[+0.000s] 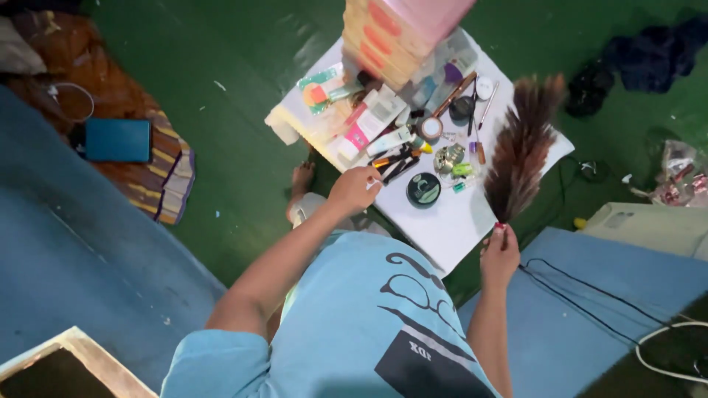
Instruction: The person uses a feather duster to wipe a white table surface covered with various cosmetic items. They repeatedly sweep the duster across the table, occasionally moving items like tubes and compacts aside to reach the surface underneath.
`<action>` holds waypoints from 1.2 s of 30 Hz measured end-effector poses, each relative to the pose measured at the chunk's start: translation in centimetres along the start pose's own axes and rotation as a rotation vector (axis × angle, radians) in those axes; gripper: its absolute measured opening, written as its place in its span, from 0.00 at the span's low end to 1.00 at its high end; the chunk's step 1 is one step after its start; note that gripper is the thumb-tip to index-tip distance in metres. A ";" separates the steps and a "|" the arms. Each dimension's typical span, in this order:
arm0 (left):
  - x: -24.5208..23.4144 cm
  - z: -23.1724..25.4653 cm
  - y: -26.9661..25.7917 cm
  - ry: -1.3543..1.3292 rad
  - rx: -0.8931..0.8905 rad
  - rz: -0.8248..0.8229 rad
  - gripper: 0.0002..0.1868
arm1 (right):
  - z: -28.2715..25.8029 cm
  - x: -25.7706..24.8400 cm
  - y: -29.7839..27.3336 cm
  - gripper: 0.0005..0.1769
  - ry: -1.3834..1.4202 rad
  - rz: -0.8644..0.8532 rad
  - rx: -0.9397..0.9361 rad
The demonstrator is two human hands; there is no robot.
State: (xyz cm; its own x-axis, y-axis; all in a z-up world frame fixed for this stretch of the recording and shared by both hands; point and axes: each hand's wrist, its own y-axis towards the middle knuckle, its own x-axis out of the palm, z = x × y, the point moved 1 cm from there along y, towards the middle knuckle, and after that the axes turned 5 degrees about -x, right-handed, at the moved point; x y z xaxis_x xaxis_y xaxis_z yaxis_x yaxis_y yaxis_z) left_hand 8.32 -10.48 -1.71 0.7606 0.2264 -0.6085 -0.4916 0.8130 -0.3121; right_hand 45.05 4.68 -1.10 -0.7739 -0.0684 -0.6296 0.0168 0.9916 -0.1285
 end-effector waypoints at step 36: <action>1.2 7.6 -8.4 -0.116 0.081 -0.222 0.12 | 3.0 -3.0 -1.0 0.28 -0.356 -0.188 0.000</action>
State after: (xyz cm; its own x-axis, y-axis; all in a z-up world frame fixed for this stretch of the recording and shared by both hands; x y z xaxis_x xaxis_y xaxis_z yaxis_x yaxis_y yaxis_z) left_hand 16.57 -13.00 5.71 0.8920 0.0935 -0.4423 -0.2750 0.8887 -0.3668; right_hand 49.31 3.57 -1.40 -0.4959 -0.2829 -0.8210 -0.1046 0.9580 -0.2669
